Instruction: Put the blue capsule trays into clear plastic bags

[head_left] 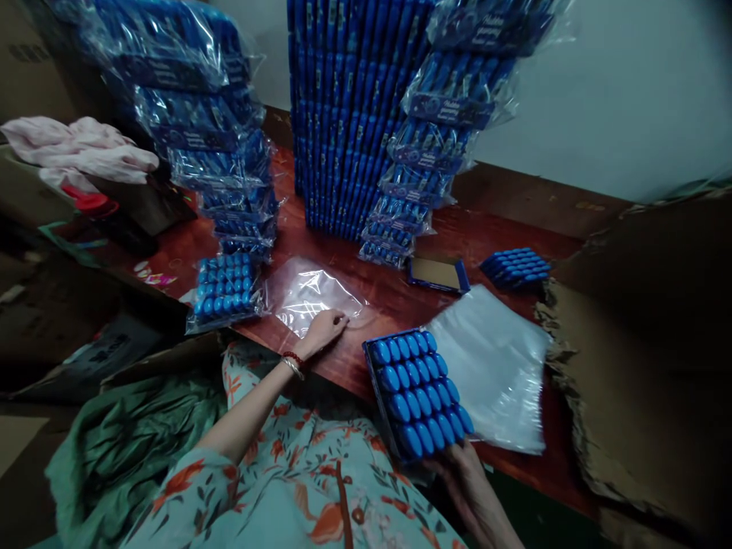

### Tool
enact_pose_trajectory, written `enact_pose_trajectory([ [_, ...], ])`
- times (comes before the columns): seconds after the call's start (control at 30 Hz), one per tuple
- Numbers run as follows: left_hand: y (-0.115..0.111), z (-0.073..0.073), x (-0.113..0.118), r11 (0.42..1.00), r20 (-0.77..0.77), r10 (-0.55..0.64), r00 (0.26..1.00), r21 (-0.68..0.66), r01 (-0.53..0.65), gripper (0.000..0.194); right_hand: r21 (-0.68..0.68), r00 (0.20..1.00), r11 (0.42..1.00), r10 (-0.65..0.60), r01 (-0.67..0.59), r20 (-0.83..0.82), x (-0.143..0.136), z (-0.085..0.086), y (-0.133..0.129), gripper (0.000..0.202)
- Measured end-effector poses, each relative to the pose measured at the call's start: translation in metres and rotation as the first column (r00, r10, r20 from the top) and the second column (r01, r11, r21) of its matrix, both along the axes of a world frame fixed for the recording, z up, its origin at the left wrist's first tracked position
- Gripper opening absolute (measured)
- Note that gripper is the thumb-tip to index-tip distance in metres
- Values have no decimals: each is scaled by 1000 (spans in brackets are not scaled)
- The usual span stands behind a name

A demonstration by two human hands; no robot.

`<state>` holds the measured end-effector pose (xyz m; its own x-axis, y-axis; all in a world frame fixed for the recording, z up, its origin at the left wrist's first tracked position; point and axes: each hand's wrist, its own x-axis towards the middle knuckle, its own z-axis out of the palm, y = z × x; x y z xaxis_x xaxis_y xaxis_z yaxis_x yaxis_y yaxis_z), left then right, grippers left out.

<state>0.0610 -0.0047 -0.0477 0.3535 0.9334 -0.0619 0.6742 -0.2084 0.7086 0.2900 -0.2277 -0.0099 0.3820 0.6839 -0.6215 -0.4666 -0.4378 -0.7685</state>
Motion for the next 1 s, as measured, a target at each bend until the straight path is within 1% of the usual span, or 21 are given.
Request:
enact_pose_trajectory([
  [0.1,2,6,-5,996,42,-23,999,-89,26,35,-10,1000,1000,9,-9,-2,-4,-6,7,46],
  [0.17,2,8,-8,990,82,-41,996,-130,52,35,-14,999,999,32,-32,-23,-7,-10,14,45],
  [0.27,0,11,-11,989,154,-39,987,-138,60,34,3,996,998,63,-63,-66,-15,-14,26,45],
  [0.37,-1,14,-14,990,227,-11,974,-134,43,37,41,992,996,82,-78,-101,-28,-17,37,43],
  [0.47,0,17,-19,990,302,21,953,-141,23,38,85,990,994,76,-66,-120,-41,-24,43,44],
  [0.53,0,17,-23,989,341,33,940,-148,19,41,91,991,994,71,-60,-115,-46,-30,45,45],
  [0.67,-1,13,-25,988,381,53,923,-151,6,47,53,994,996,80,-76,-71,-50,-35,46,50],
  [0.8,-4,7,-19,988,412,83,907,-155,-20,45,46,997,997,67,-65,-36,-53,-34,45,47],
  [0.9,-4,-1,-19,986,437,124,891,-153,-62,41,57,996,995,80,-78,-30,-53,-35,43,49],
  [1.0,-2,-12,-25,979,477,176,861,-175,-103,41,25,995,996,86,-85,-45,-50,-33,36,52],
])
